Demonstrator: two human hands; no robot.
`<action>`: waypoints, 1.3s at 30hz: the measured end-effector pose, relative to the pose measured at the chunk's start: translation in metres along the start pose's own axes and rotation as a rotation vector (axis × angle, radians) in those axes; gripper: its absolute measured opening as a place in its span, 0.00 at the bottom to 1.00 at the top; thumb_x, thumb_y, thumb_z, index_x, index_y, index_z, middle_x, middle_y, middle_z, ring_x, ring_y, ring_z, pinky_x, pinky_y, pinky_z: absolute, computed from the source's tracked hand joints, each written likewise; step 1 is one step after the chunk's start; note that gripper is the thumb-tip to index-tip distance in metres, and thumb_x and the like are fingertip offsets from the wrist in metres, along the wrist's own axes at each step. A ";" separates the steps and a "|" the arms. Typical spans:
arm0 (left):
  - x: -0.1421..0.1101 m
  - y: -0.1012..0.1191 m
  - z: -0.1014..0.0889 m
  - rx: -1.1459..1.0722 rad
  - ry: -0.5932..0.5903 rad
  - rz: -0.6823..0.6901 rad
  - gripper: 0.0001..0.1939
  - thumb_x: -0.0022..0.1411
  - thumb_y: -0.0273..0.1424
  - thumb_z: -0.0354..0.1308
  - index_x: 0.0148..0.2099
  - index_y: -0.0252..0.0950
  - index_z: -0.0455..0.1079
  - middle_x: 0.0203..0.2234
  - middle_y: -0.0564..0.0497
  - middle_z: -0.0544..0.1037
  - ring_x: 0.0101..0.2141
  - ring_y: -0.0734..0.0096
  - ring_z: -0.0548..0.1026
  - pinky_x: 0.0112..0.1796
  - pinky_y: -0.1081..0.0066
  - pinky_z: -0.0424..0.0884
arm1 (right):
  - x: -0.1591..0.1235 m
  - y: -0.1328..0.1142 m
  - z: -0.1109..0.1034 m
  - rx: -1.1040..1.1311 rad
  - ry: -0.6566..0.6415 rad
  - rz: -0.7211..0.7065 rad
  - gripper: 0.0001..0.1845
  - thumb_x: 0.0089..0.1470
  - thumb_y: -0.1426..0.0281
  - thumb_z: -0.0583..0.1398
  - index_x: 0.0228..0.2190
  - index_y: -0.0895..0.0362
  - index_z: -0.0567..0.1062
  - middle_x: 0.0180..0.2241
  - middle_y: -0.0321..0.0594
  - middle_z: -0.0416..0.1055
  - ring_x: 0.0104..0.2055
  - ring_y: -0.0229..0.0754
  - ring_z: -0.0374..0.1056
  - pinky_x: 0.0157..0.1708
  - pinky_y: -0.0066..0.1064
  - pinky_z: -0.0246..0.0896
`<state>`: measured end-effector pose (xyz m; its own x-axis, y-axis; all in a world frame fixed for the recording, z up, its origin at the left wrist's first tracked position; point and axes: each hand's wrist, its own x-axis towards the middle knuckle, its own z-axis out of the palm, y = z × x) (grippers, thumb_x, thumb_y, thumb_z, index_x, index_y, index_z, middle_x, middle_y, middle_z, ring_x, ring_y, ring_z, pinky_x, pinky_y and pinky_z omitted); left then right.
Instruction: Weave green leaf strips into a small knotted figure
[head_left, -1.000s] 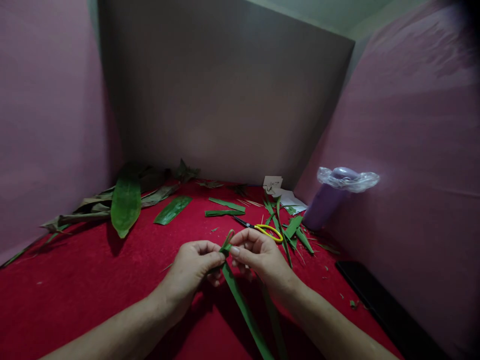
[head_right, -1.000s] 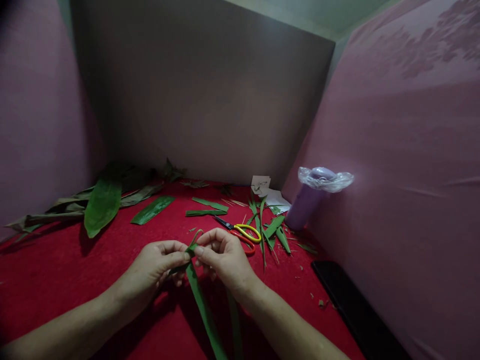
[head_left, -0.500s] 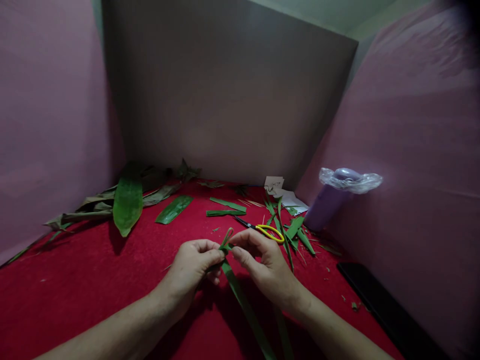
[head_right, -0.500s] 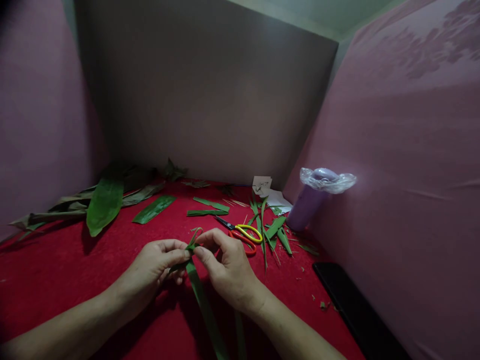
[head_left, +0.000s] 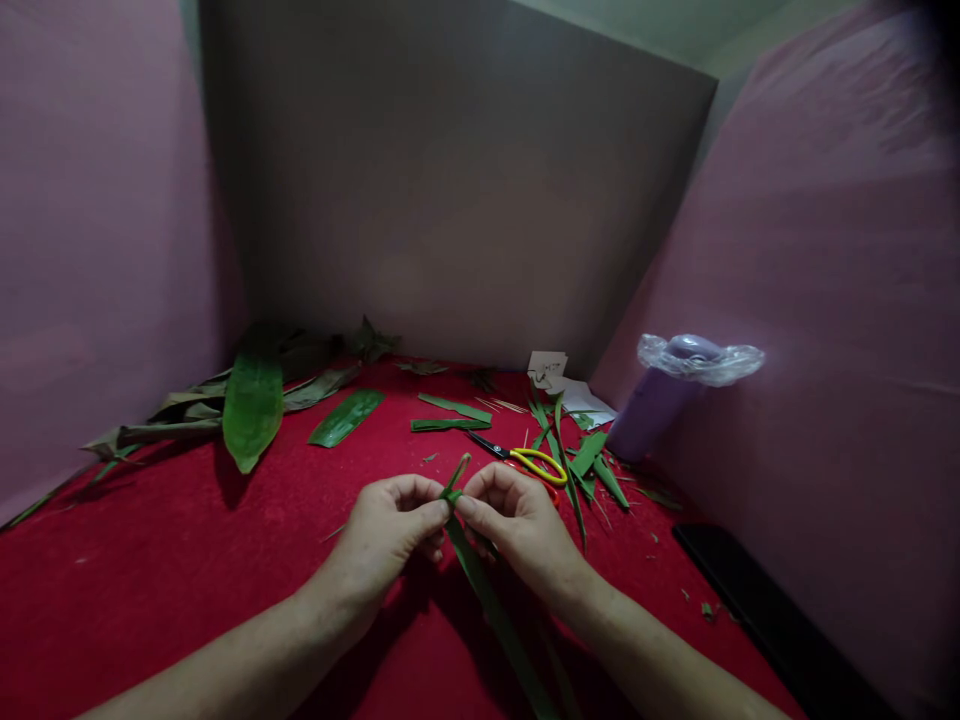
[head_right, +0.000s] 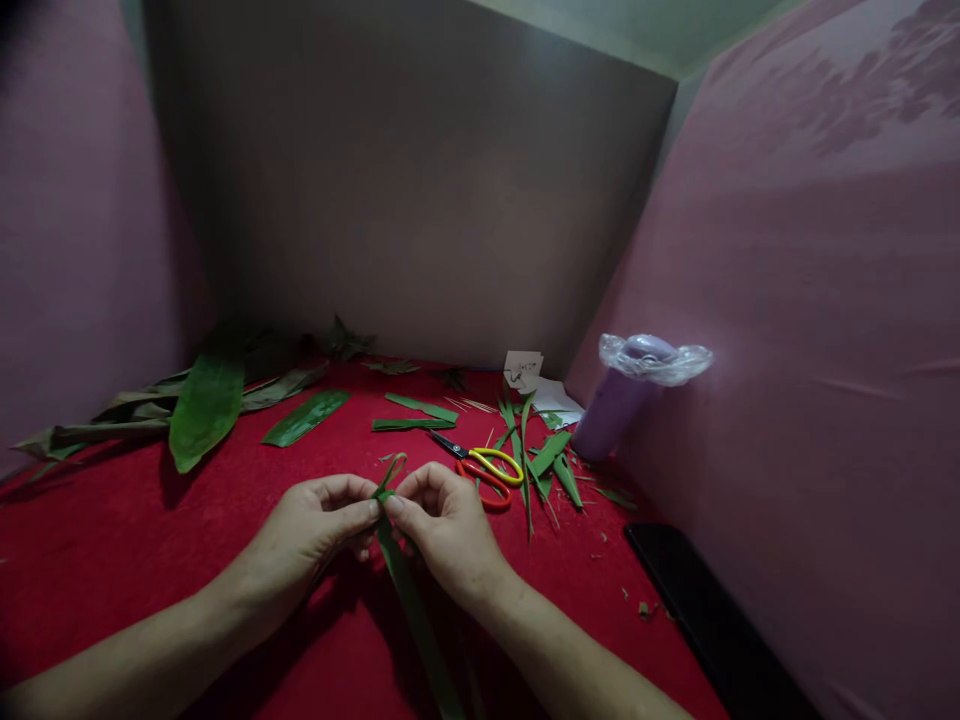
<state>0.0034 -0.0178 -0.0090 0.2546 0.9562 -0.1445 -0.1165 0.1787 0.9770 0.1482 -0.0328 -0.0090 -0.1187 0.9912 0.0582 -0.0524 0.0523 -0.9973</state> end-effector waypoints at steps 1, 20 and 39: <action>-0.001 0.000 0.000 0.011 0.001 0.002 0.07 0.46 0.30 0.62 0.26 0.33 0.67 0.14 0.57 0.69 0.15 0.81 0.65 0.18 0.80 0.60 | 0.000 0.000 0.000 -0.003 -0.001 0.006 0.16 0.43 0.61 0.64 0.24 0.58 0.66 0.17 0.28 0.64 0.17 0.29 0.57 0.17 0.21 0.52; -0.004 -0.001 0.001 -0.012 -0.086 0.026 0.05 0.49 0.28 0.59 0.29 0.32 0.68 0.18 0.55 0.70 0.18 0.79 0.67 0.22 0.77 0.63 | -0.002 -0.005 0.003 0.036 0.030 0.104 0.16 0.41 0.62 0.64 0.22 0.57 0.64 0.16 0.30 0.67 0.16 0.31 0.60 0.17 0.23 0.51; -0.007 0.006 0.003 -0.083 -0.093 -0.005 0.06 0.44 0.28 0.63 0.27 0.31 0.70 0.17 0.52 0.73 0.17 0.78 0.68 0.20 0.77 0.64 | -0.001 -0.006 -0.002 0.131 -0.027 0.184 0.14 0.41 0.65 0.64 0.22 0.58 0.66 0.16 0.31 0.67 0.16 0.30 0.59 0.17 0.21 0.50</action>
<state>0.0036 -0.0239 -0.0017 0.3430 0.9303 -0.1300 -0.1934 0.2054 0.9594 0.1511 -0.0339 -0.0037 -0.1648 0.9789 -0.1209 -0.1551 -0.1468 -0.9769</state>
